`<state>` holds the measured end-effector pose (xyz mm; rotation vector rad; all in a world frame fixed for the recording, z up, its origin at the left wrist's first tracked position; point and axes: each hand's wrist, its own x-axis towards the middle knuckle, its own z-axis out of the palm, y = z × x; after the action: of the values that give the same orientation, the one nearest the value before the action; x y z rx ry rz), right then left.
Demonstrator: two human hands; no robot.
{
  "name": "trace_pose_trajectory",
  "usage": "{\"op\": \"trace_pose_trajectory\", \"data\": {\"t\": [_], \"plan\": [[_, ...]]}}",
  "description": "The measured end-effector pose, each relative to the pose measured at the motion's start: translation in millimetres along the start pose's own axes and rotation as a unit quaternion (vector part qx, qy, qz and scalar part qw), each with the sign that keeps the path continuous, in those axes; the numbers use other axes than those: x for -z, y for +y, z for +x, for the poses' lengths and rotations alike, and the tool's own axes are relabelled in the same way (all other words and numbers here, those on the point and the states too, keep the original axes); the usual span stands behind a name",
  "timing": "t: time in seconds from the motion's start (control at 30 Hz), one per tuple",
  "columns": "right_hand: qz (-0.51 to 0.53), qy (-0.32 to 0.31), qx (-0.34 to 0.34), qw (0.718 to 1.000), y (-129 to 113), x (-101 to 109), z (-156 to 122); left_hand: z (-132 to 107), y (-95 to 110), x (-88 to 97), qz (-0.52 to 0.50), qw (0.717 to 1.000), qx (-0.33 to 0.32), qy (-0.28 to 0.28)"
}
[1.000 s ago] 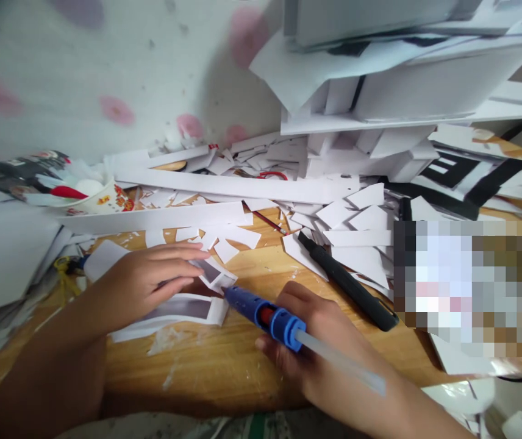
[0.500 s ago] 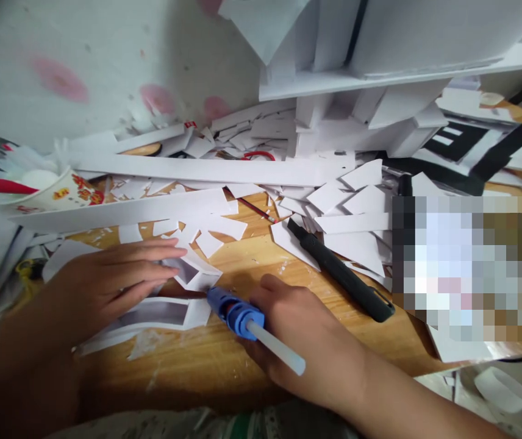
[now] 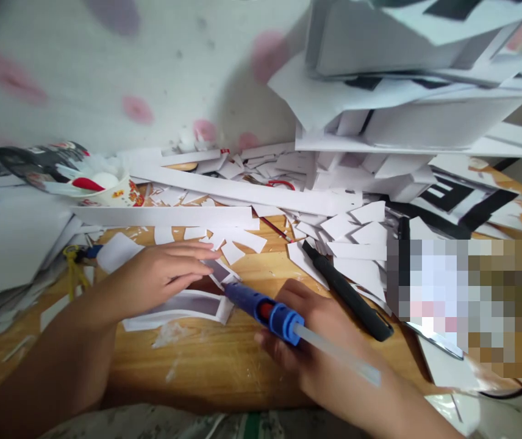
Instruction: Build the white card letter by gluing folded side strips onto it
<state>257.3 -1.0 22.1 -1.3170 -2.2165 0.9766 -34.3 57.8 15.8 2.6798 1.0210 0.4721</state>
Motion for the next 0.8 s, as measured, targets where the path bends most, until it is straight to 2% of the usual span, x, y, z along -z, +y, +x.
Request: {"op": "trace_pose_trajectory", "data": {"t": [0.1, 0.17, 0.23, 0.3, 0.37, 0.47, 0.53, 0.6, 0.7, 0.8], "plan": [[0.039, 0.041, -0.018, 0.998, 2, 0, -12, -1, -4, -1.1, -0.011, 1.000, 0.023, -0.003], [0.085, 0.087, -0.076, 0.990, 5, -5, -21, -1, -6, -0.8, -0.017, 0.999, 0.032, 0.015], [0.148, 0.139, -0.151, 0.967, 4, -11, -31, 1, -7, 0.2, -0.016, 0.998, 0.031, 0.050], [0.216, 0.171, -0.195, 0.941, 1, -17, -40, 2, -6, 1.6, -0.008, 0.996, 0.034, 0.086], [0.274, 0.177, -0.199, 0.924, -3, -21, -45, 4, -5, 3.0, 0.000, 0.992, 0.049, 0.115], [0.317, 0.172, -0.185, 0.914, -6, -24, -46, 4, -3, 3.7, -0.003, 0.987, 0.077, 0.143], [0.317, 0.156, -0.169, 0.920, -4, -26, -43, 5, -2, 3.5, -0.008, 0.984, 0.094, 0.150], [0.286, 0.132, -0.140, 0.939, -1, -29, -38, 5, -2, 3.2, -0.011, 0.983, 0.106, 0.148], [0.192, 0.117, -0.088, 0.970, 1, -31, -28, 5, -2, 3.4, -0.005, 0.985, 0.110, 0.134], [0.106, 0.109, -0.047, 0.987, 2, -31, -19, 4, -4, 3.5, 0.011, 0.986, 0.109, 0.127]]}}
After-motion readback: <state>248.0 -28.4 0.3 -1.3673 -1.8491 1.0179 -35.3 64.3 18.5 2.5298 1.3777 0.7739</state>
